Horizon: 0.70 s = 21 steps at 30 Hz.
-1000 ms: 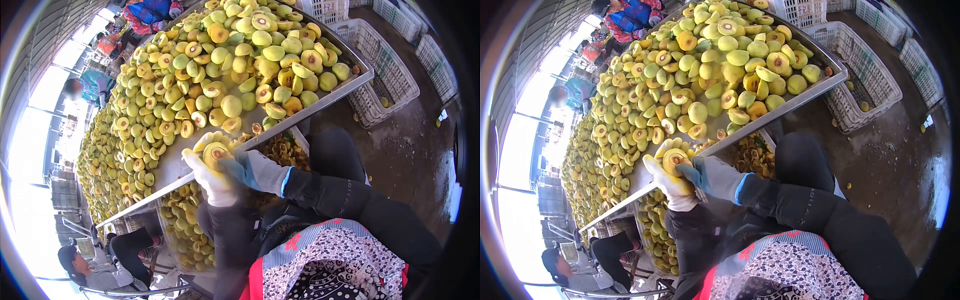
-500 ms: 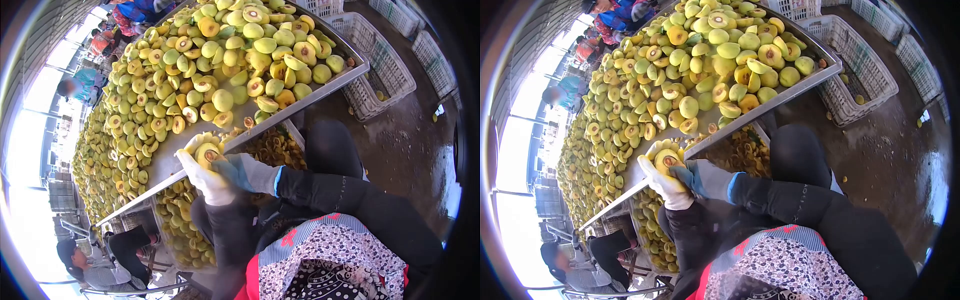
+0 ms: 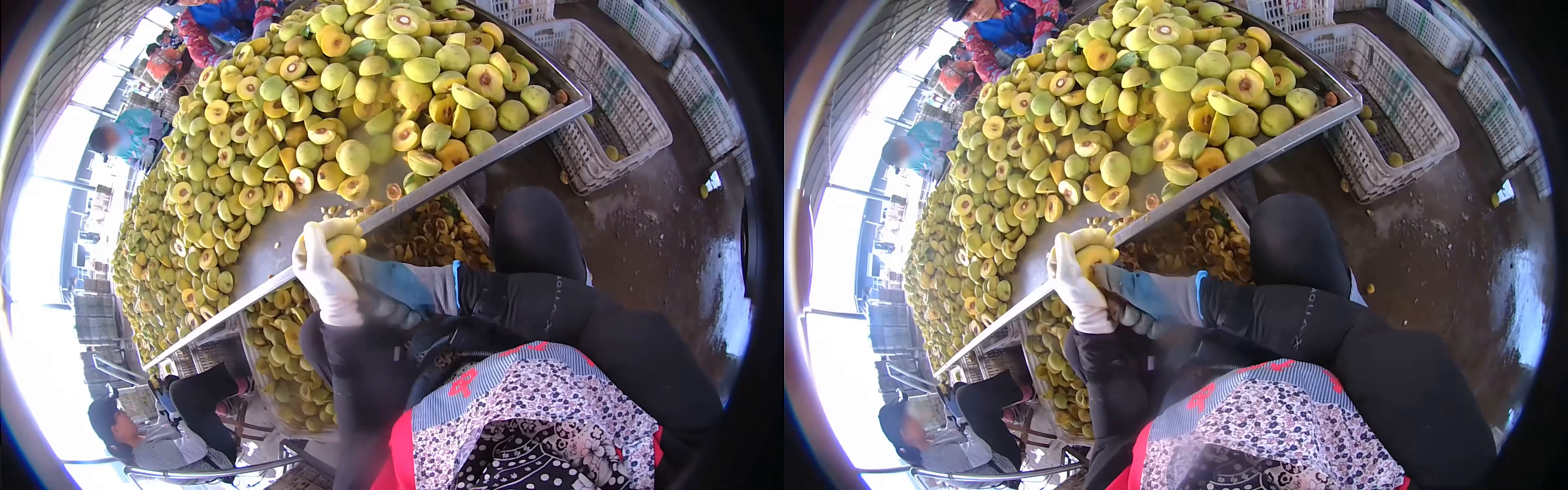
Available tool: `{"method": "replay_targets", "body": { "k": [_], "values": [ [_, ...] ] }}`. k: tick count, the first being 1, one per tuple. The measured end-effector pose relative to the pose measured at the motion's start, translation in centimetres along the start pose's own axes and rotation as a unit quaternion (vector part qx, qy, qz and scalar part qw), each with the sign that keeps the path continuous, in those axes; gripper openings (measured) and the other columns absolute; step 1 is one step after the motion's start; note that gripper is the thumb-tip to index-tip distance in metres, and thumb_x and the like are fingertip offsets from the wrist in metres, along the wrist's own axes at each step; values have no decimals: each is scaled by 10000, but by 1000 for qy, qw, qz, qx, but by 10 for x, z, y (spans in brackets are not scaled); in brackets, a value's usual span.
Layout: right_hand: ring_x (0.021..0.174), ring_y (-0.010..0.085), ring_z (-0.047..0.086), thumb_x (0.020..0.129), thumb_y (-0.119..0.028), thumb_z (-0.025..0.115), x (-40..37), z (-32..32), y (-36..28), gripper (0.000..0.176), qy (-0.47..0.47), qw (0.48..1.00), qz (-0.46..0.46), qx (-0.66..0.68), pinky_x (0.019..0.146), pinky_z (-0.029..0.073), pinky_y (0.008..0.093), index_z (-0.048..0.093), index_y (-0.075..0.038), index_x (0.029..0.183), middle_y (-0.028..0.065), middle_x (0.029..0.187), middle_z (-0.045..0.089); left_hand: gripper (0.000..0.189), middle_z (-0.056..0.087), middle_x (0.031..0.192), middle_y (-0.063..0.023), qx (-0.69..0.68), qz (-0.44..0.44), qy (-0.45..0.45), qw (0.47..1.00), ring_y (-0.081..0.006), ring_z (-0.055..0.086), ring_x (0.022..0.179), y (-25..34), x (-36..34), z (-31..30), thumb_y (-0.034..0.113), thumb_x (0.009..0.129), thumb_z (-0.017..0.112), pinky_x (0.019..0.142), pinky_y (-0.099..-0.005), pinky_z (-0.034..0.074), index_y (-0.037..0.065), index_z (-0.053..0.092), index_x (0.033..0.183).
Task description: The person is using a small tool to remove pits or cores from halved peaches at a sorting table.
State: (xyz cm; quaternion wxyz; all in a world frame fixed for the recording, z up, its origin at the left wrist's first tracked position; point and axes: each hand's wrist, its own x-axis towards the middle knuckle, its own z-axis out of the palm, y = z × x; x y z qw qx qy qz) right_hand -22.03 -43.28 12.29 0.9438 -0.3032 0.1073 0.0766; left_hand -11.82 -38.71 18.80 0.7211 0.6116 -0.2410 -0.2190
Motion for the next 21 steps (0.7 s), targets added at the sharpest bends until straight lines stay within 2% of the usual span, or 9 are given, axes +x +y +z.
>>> {"method": "replay_targets", "body": {
  "k": [3, 5, 7, 9, 11, 14, 17, 19, 21],
  "values": [
    [460, 100, 378, 962, -690, 445, -16, 11, -15, 564, -3, 997, 18, -77, 438, 298, 252, 558, -171, 773, -56, 600, 447, 460, 668, 757, -197, -19, -44, -60, 997, -261, 631, 609, 6, 2, -8, 364, 1019, 475, 592, -366, 558, -26, 582, 801],
    [457, 89, 368, 942, -723, 446, -24, 27, -25, 584, 61, 972, -36, -226, 432, 285, 246, 548, -176, 764, -61, 594, 436, 452, 665, 752, -201, 17, -83, -105, 991, -264, 629, 603, 7, 3, -14, 360, 1016, 479, 586, -365, 553, -26, 581, 803],
    [457, 82, 362, 942, -722, 448, -8, 8, -6, 583, 70, 962, -52, -258, 436, 281, 249, 547, -176, 764, -65, 596, 435, 427, 658, 737, -203, 29, -109, -123, 986, -273, 625, 595, 3, 5, -18, 354, 1006, 494, 571, -367, 545, -21, 560, 813],
    [462, 85, 367, 947, -714, 448, -12, 6, -11, 578, 0, 981, 15, -192, 447, 290, 254, 551, -174, 770, -63, 601, 443, 417, 647, 730, -187, 3, -94, -141, 986, -276, 625, 604, 4, 3, -18, 361, 1003, 500, 563, -372, 541, 2, 548, 795],
    [474, 98, 381, 958, -697, 446, -29, 7, -34, 568, -148, 976, 159, -20, 464, 313, 261, 559, -169, 780, -55, 610, 458, 401, 636, 731, -171, -51, -82, -133, 986, -278, 623, 617, 2, 1, -20, 368, 1000, 507, 555, -376, 538, 30, 536, 785],
    [471, 100, 386, 960, -697, 434, -32, 34, -32, 584, 16, 991, 78, -112, 462, 322, 257, 557, -163, 760, -56, 587, 443, 369, 623, 746, -136, -158, -78, -74, 982, -271, 618, 641, -4, 2, -17, 383, 994, 520, 546, -381, 534, 78, 523, 787],
    [463, 79, 373, 977, -649, 454, -5, 19, 4, 551, 75, 949, -131, -277, 456, 326, 231, 534, -165, 726, -68, 573, 412, 290, 629, 773, -44, -268, -141, -33, 952, -231, 613, 660, -4, 10, -28, 386, 977, 547, 559, -381, 547, 147, 535, 813],
    [488, 55, 388, 985, -618, 473, 23, 4, 40, 522, 104, 916, -288, -258, 466, 328, 207, 528, -176, 713, -69, 610, 442, 205, 643, 857, 2, -351, -119, 38, 928, -208, 628, 738, -6, 18, -40, 344, 960, 561, 594, -360, 557, 169, 559, 853],
    [517, 37, 403, 994, -580, 492, 24, -2, 32, 480, -16, 978, -182, -104, 477, 331, 188, 528, -188, 720, -66, 658, 475, 184, 650, 936, -8, -337, -105, 66, 933, -207, 638, 814, 4, 17, -56, 331, 951, 571, 623, -353, 563, 160, 569, 882]
  ]
}}
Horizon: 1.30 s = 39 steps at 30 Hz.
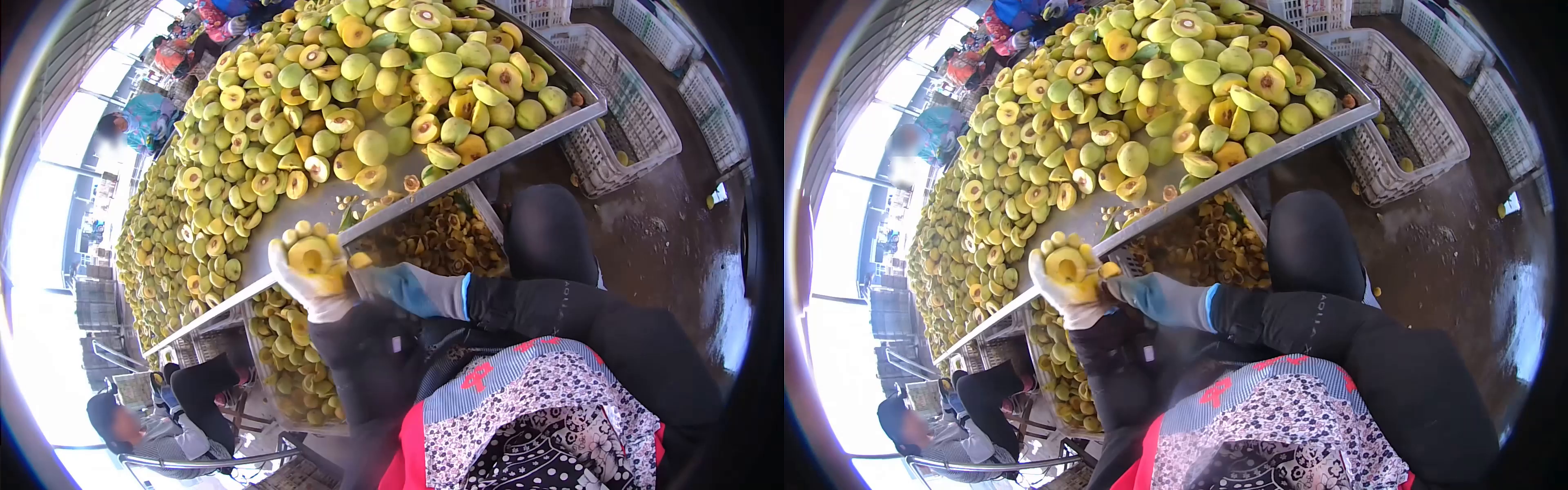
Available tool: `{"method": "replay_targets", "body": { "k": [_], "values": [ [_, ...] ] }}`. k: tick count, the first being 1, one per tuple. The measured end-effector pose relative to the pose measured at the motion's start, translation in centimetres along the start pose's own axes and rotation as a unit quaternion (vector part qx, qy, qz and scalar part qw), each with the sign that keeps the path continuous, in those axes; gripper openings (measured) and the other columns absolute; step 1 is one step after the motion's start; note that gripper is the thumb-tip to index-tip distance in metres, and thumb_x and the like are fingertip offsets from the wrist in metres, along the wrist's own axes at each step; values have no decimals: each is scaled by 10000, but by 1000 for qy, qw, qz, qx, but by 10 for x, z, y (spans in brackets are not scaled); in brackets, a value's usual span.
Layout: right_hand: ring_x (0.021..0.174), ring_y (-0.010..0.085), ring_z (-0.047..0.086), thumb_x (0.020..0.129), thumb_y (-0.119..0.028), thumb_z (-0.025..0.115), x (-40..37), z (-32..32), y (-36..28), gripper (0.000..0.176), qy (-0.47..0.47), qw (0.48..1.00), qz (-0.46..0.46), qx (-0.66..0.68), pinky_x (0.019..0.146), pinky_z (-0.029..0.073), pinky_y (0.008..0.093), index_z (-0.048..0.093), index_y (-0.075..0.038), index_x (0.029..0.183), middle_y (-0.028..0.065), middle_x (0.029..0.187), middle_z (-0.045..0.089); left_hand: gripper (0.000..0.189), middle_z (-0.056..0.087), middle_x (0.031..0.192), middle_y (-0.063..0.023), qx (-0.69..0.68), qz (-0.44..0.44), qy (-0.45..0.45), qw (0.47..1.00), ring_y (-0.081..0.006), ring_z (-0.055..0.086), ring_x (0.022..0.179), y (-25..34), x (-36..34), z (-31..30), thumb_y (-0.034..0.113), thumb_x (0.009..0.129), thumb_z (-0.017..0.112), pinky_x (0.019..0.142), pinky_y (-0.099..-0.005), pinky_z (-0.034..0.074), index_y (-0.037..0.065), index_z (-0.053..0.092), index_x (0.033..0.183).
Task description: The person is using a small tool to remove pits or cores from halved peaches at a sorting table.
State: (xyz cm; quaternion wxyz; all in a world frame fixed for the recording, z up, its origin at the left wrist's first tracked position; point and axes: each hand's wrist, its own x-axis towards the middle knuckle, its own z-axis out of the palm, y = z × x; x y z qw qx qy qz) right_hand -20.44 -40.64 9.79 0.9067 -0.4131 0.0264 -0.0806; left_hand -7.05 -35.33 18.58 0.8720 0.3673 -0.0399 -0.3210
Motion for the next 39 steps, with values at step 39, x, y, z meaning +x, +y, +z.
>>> {"method": "replay_targets", "body": {
  "k": [39],
  "values": [
    [739, 184, 646, 1002, -416, 585, -8, 8, -79, 436, 217, 907, -88, -349, 715, 514, 364, 689, 5, 1039, 173, 818, 708, 566, 692, 978, -182, 286, -13, -91, 954, -239, 668, 846, -26, 8, 35, 498, 1061, 358, 736, -331, 560, -10, 589, 1157]
  ]
}}
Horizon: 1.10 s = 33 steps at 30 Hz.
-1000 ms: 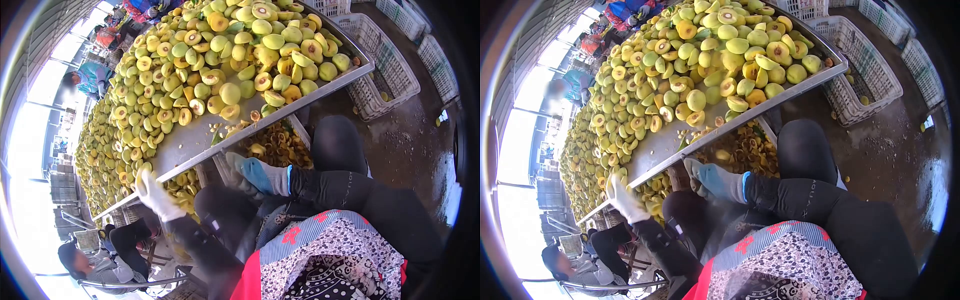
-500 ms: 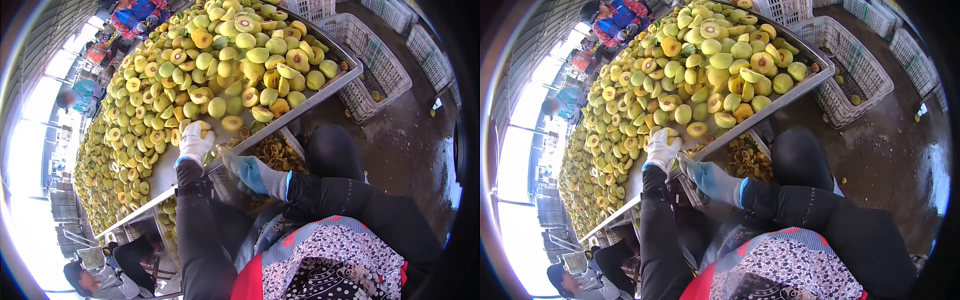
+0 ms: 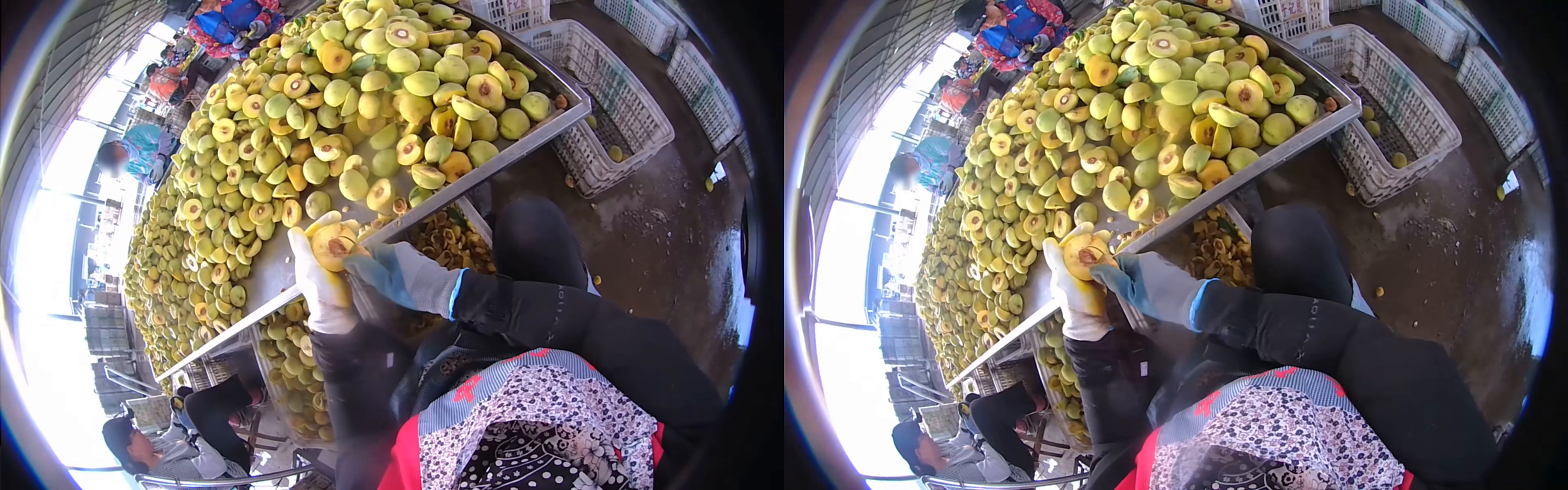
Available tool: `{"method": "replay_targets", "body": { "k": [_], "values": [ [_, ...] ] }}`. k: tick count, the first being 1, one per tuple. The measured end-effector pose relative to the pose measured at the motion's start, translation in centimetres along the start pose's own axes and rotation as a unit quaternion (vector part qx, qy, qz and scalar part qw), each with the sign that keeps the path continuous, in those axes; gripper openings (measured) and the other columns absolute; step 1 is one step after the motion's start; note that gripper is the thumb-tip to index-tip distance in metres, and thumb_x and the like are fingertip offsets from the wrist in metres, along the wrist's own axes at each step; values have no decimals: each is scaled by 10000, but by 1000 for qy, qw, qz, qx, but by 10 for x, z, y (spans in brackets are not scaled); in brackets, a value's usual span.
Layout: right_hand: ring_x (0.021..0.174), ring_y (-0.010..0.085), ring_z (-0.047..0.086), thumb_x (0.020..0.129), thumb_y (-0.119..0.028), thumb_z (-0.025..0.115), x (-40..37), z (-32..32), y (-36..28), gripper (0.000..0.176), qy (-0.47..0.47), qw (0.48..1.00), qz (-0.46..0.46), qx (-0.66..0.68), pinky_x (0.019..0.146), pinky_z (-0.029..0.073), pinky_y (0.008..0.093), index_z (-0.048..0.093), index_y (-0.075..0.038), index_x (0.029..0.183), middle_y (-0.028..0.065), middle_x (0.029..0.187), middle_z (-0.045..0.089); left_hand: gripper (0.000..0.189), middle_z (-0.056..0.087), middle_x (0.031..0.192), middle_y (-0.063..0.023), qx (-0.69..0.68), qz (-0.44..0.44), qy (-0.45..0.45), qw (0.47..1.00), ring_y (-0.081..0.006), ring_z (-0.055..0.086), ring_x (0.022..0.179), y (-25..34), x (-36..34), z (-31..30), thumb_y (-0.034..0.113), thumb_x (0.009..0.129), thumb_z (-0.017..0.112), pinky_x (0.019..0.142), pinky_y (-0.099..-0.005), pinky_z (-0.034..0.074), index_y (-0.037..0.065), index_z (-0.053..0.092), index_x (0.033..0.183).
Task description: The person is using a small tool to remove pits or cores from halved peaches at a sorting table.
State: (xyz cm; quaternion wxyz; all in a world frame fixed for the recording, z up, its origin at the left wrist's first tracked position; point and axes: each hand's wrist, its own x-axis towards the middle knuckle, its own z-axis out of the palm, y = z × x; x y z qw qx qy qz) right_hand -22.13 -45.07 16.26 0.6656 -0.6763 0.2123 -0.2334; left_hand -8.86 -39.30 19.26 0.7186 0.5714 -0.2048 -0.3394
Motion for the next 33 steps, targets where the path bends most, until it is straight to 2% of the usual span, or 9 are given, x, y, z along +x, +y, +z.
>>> {"method": "replay_targets", "body": {
  "k": [9, 15, 18, 19, 22, 25, 28, 29, 33],
  "values": [
    [828, 283, 704, 1006, -478, 531, -5, -2, 10, 496, -14, 1000, 6, 10, 791, 518, 396, 686, -14, 1087, 225, 887, 707, 639, 704, 939, -197, 140, 104, 32, 984, -241, 672, 802, -15, -4, 4, 513, 1067, 297, 717, -305, 549, -38, 616, 1128],
    [735, 196, 678, 1008, -504, 526, -7, 3, 26, 506, -33, 999, 10, -6, 693, 520, 357, 698, -30, 1055, 148, 802, 711, 624, 700, 980, -194, 188, -57, -40, 980, -224, 665, 819, 12, -14, 0, 508, 1064, 329, 753, -310, 551, -39, 590, 1213],
    [617, 130, 597, 1005, -539, 515, -4, 20, 38, 511, -48, 984, 64, 162, 562, 449, 301, 688, -60, 967, 57, 700, 639, 608, 678, 1085, -202, 160, 172, 2, 972, -212, 649, 902, 3, -30, 20, 499, 1061, 349, 814, -300, 535, -20, 533, 1318],
    [584, 112, 568, 1005, -548, 511, -3, 25, 42, 512, -51, 980, 50, 185, 526, 424, 285, 682, -69, 939, 31, 673, 614, 607, 654, 1143, -196, 72, 149, 28, 986, -210, 629, 969, -6, -33, 23, 498, 1051, 385, 864, -310, 520, 3, 478, 1390],
    [535, 87, 494, 1014, -547, 498, -11, 25, 42, 504, -103, 981, 20, 163, 484, 367, 266, 658, -85, 889, -10, 640, 556, 486, 674, 1001, -158, 64, 64, 91, 992, -214, 645, 805, -15, -34, 25, 399, 1044, 443, 781, -345, 555, -33, 572, 1225],
    [530, 95, 468, 1027, -536, 478, -22, -22, -38, 479, -202, 938, 249, 136, 487, 364, 270, 650, -109, 892, -23, 622, 523, 406, 676, 971, -154, 111, -62, -40, 991, -217, 652, 758, 4, -26, 7, 323, 1036, 454, 728, -339, 565, -45, 593, 1135],
    [528, 100, 471, 1008, -581, 479, -25, -28, -46, 502, -225, 936, 239, 130, 491, 359, 266, 639, -122, 882, -29, 608, 494, 387, 677, 954, -154, 311, 154, -127, 929, -225, 664, 772, 1, -23, 1, 325, 1025, 487, 709, -337, 567, -36, 602, 1102],
    [515, 99, 463, 1001, -597, 475, -24, -26, -39, 516, -237, 920, 260, 174, 479, 351, 264, 627, -122, 870, -31, 602, 486, 395, 680, 930, -152, 190, 120, -12, 974, -232, 670, 767, -4, -31, 16, 353, 1012, 517, 691, -338, 568, -26, 614, 1066],
    [449, 93, 397, 983, -644, 462, -23, -18, -20, 550, -265, 888, 297, 232, 418, 307, 258, 576, -130, 824, -43, 571, 437, 415, 682, 879, -157, 24, 54, 98, 993, -234, 657, 720, -13, -42, 18, 383, 997, 539, 668, -337, 560, -22, 615, 1048]
  ]
}}
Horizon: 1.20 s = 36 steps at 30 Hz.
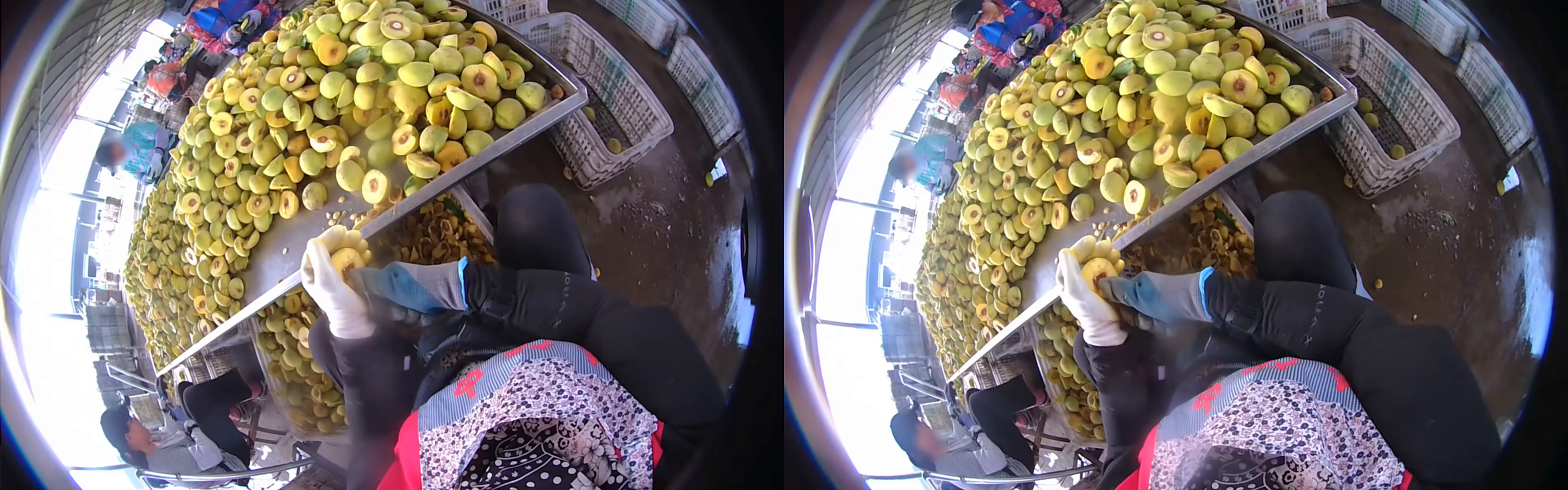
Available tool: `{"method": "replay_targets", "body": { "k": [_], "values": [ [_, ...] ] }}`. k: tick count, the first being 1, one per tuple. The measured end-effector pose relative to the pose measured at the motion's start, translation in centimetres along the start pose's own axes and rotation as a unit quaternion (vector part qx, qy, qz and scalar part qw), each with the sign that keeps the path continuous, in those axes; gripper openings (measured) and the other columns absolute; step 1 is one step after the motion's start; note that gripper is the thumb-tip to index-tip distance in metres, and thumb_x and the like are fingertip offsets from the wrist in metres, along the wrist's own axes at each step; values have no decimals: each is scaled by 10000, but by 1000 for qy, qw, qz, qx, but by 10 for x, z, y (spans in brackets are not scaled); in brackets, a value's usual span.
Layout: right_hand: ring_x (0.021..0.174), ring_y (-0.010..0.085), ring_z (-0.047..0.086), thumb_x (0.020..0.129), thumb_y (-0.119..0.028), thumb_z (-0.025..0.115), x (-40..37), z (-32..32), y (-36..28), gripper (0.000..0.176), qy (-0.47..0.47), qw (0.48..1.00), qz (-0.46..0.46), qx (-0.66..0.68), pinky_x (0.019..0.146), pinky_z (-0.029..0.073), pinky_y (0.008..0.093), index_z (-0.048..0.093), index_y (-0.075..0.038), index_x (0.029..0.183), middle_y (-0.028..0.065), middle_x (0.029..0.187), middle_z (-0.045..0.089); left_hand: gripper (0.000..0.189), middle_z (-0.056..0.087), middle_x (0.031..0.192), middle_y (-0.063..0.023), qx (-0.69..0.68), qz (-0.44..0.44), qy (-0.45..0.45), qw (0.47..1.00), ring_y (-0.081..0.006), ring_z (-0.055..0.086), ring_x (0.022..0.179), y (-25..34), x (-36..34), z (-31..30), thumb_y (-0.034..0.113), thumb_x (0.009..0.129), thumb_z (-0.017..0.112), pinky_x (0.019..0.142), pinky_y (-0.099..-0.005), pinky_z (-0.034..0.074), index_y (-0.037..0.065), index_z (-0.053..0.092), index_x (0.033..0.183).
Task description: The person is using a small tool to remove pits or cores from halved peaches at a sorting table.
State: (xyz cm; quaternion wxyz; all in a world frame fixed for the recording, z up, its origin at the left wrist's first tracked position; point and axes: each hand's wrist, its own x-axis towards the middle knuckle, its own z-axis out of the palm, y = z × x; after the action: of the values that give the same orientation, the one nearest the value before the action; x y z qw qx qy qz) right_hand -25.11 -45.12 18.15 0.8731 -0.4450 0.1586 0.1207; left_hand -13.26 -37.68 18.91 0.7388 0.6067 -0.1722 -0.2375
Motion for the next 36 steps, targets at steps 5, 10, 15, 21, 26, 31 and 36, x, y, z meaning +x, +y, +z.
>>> {"method": "replay_targets", "body": {
  "k": [5, 10, 15, 21, 26, 31, 36],
  "values": [
    [435, 79, 342, 982, -658, 442, 29, -28, 23, 549, -215, 962, 110, 130, 406, 281, 251, 531, -152, 788, -59, 569, 402, 377, 687, 750, -162, 19, -34, -158, 987, -217, 650, 641, 11, 11, -20, 287, 975, 517, 626, -291, 537, -50, 654, 876],
    [431, 41, 267, 955, -713, 424, 12, -5, 12, 598, -32, 998, 34, -39, 397, 211, 250, 530, -146, 800, -88, 545, 333, 357, 696, 745, -162, 121, -96, -213, 965, -224, 657, 627, 13, 19, -22, 285, 945, 542, 648, -295, 545, -39, 675, 877],
    [413, 36, 243, 954, -707, 440, 19, -16, 12, 571, -184, 974, 114, 64, 380, 172, 244, 538, -162, 812, -100, 530, 326, 360, 689, 732, -161, 99, -80, -204, 971, -231, 657, 621, 11, 17, -25, 275, 943, 530, 633, -297, 541, -48, 672, 873],
    [415, 26, 255, 953, -725, 408, 18, -15, 16, 594, -181, 979, 75, 53, 384, 172, 238, 541, -169, 788, -105, 531, 324, 380, 686, 731, -161, 45, -51, -148, 987, -227, 658, 622, 4, 16, -24, 277, 954, 503, 613, -305, 540, -53, 663, 855],
    [422, 24, 269, 960, -724, 387, 2, -1, 3, 598, -93, 992, 83, -3, 398, 193, 230, 532, -174, 776, -107, 539, 325, 351, 642, 665, -147, 125, -71, -201, 969, -218, 616, 548, 9, 13, -15, 280, 942, 563, 565, -317, 520, -6, 631, 750],
    [466, 31, 343, 990, -670, 402, 16, -17, 18, 543, -210, 972, 67, 86, 441, 272, 208, 570, -167, 872, -93, 604, 386, 301, 613, 761, -48, -132, -88, -60, 986, -193, 593, 623, -9, 13, -11, 390, 961, 569, 549, -328, 505, 90, 591, 961],
    [470, 45, 331, 959, -736, 371, 1, 3, 16, 622, -109, 993, 12, 37, 435, 252, 218, 584, -163, 843, -93, 579, 357, 240, 609, 885, 32, -223, -24, 8, 975, -143, 586, 715, 1, 28, -42, 346, 952, 546, 554, -287, 510, 127, 574, 1043]
  ]
}}
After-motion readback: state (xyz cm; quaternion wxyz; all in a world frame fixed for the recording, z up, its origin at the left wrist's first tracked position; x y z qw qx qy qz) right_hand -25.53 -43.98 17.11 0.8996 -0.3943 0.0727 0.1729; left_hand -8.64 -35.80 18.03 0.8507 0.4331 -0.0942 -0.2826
